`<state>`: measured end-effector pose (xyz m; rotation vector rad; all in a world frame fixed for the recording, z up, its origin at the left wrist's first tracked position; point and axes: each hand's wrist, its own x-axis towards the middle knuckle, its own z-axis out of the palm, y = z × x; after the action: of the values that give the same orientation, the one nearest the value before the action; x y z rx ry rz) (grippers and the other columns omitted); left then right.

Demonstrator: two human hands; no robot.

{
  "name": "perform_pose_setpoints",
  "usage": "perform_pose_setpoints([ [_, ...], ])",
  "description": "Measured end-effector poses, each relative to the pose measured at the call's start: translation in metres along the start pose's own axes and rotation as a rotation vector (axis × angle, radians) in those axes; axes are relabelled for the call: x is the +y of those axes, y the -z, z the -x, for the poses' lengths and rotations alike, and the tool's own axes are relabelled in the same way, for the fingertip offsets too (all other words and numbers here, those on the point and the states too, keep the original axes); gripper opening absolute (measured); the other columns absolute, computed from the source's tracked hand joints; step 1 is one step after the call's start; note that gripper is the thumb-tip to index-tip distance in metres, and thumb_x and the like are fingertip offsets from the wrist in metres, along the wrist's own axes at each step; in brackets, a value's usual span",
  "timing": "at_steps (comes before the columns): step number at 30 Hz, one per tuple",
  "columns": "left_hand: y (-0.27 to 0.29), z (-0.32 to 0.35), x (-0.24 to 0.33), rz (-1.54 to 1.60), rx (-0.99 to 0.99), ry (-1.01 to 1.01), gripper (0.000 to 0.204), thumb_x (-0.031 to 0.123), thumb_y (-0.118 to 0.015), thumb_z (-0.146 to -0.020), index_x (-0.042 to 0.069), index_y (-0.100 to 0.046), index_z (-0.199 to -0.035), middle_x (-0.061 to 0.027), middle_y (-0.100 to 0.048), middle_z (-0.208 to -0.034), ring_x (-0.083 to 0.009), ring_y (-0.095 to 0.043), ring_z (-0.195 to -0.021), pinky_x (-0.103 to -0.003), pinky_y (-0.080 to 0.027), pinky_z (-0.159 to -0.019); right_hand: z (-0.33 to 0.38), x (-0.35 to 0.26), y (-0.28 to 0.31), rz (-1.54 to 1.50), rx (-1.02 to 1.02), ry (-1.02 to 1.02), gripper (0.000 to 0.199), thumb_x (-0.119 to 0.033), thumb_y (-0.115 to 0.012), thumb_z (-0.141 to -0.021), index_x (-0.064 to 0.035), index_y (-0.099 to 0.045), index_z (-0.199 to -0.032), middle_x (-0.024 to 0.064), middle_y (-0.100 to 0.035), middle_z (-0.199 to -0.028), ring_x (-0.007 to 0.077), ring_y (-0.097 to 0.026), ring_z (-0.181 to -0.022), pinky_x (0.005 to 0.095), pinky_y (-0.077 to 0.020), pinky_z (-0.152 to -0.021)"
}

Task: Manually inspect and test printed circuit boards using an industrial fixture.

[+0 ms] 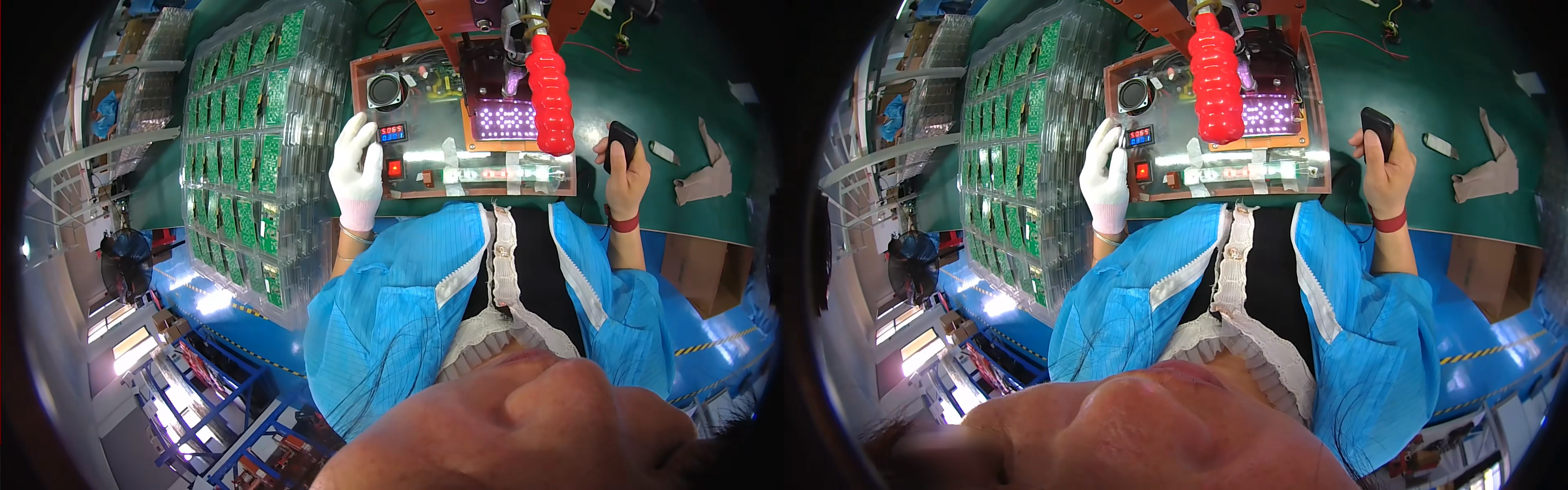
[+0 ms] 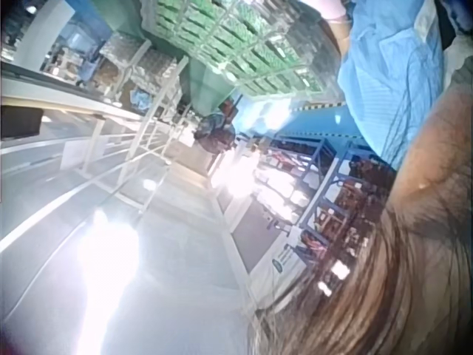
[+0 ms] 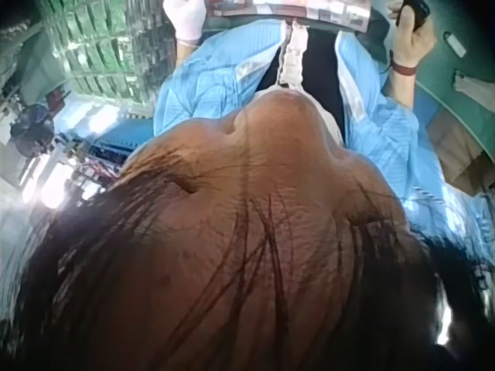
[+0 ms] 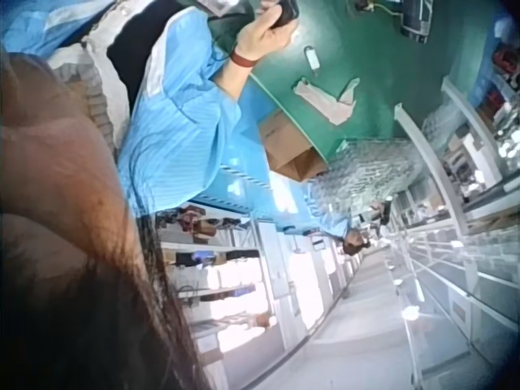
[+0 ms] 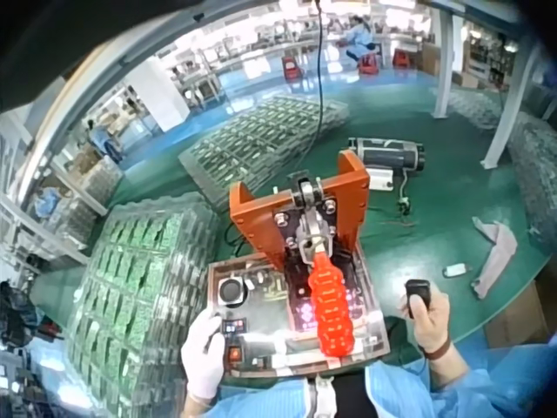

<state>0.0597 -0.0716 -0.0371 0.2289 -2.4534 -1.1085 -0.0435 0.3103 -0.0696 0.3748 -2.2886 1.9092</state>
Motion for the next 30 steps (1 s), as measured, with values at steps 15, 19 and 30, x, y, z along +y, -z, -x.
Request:
perform_pose_setpoints([
  [15,-0.0007,0.0018,-0.0011,0.034,0.014,0.021,0.036,-0.006,-0.056,-0.090,-0.004,-0.067,-0.125,-0.0165,-0.062,-0.140,-0.0272,-0.060,-0.127,-0.033,-0.044,-0.110,0.0011,-0.0049,-0.0053,0.008,0.025,0.017,0.020,-0.008,-0.053,-0.101,0.0035,-0.063,-0.114,0.0088,-0.071,-0.087,0.0141,-0.058,-0.068,0.0241,-0.0489,-0.066],
  [19,-0.0006,0.0011,-0.0012,0.037,0.015,0.019,0.036,-0.007,-0.055,-0.090,-0.004,-0.067,-0.125,-0.0162,-0.063,-0.139,-0.0272,-0.060,-0.127,-0.033,-0.044,-0.110,0.0016,-0.0043,-0.0056,-0.001,0.033,0.027,0.018,-0.008,-0.054,-0.100,0.0035,-0.063,-0.110,0.0091,-0.071,-0.086,0.0141,-0.059,-0.067,0.0242,-0.0492,-0.065],
  [30,-0.0012,0.0012,-0.0062,0.023,0.020,-0.010,0.036,-0.004,-0.062,-0.088,-0.001,-0.068,-0.123,-0.0143,-0.064,-0.137,-0.0253,-0.061,-0.125,-0.032,-0.047,-0.108,0.0068,0.0010,-0.0011,0.044,-0.004,0.014,0.026,-0.010,-0.050,-0.103,0.0040,-0.061,-0.122,0.0089,-0.070,-0.090,0.0134,-0.058,-0.071,0.0238,-0.0485,-0.069],
])
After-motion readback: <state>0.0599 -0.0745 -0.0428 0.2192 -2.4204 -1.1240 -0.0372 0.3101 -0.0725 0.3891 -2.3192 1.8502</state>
